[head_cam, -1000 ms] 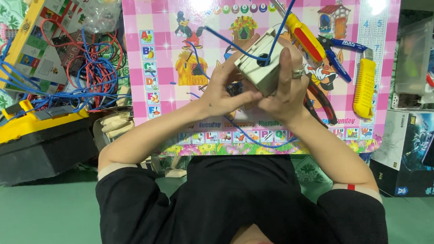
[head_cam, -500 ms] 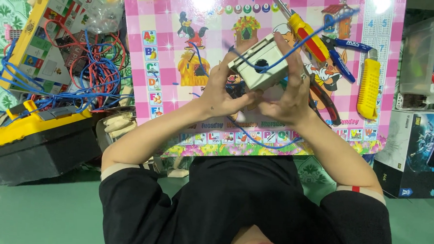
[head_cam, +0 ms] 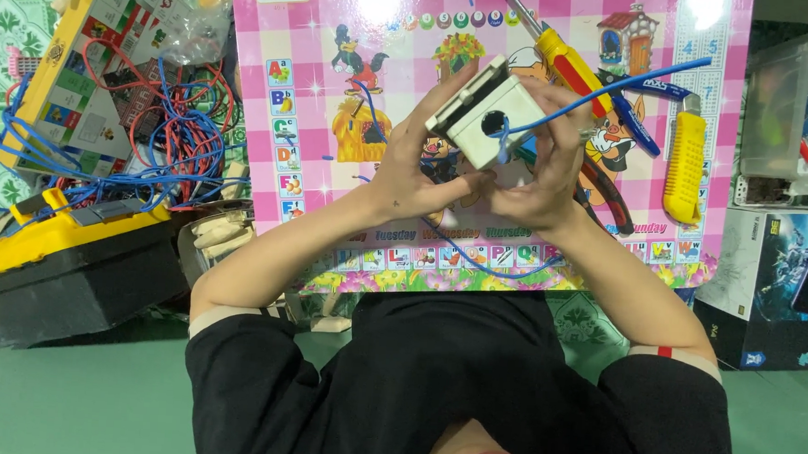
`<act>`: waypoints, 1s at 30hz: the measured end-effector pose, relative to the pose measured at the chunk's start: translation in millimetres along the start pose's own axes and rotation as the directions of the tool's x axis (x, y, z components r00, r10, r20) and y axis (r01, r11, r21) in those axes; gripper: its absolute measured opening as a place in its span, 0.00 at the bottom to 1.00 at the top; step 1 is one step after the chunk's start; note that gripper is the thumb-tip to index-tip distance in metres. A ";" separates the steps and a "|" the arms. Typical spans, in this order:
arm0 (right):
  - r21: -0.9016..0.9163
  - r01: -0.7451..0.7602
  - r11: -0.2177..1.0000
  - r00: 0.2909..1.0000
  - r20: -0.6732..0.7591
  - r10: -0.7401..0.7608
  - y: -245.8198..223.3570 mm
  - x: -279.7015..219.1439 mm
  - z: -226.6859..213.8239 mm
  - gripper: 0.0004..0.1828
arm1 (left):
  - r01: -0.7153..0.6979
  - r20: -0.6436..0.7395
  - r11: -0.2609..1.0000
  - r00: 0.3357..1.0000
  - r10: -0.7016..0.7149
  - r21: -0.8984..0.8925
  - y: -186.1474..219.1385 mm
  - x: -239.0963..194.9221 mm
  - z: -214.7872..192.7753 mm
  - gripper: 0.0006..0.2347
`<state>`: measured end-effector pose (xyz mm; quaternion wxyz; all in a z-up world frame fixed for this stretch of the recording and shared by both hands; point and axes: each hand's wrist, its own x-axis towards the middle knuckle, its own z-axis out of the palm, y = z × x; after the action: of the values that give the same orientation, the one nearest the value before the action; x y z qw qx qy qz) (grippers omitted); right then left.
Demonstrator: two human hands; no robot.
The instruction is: The person disassembles a white electrical outlet, removes the internal socket, and uses a screwdriver to adjust the internal components. The person then reassembles the outlet and continues to adjust the internal parts with the screwdriver.
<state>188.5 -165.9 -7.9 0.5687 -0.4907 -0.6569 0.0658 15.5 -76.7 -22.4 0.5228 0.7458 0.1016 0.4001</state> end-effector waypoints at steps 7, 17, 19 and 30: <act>-0.126 0.075 0.989 0.997 -0.007 -0.076 1.8 -1.1 -0.4 0.42 | -0.041 0.021 0.999 0.999 0.041 0.012 -11.4 -2.3 2.9 0.33; -0.246 0.003 0.969 1.000 0.009 -0.001 6.8 -12.5 -2.0 0.43 | 0.023 -0.035 0.999 0.999 -0.024 -0.027 -5.6 -0.6 4.4 0.32; -0.264 -0.020 0.964 1.000 0.015 0.025 10.9 -18.2 -1.8 0.44 | 0.054 -0.047 0.998 0.997 -0.055 -0.032 -4.8 -1.1 3.9 0.33; 0.072 -0.096 0.993 0.977 0.196 0.080 -13.4 20.0 -22.7 0.40 | 0.026 -0.114 0.953 0.993 0.009 0.303 -4.3 0.6 -8.0 0.37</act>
<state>201.8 -169.1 22.2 0.5183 -0.4873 -0.6832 0.1647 11.5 -68.9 -24.8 0.3968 0.7929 0.1950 0.4192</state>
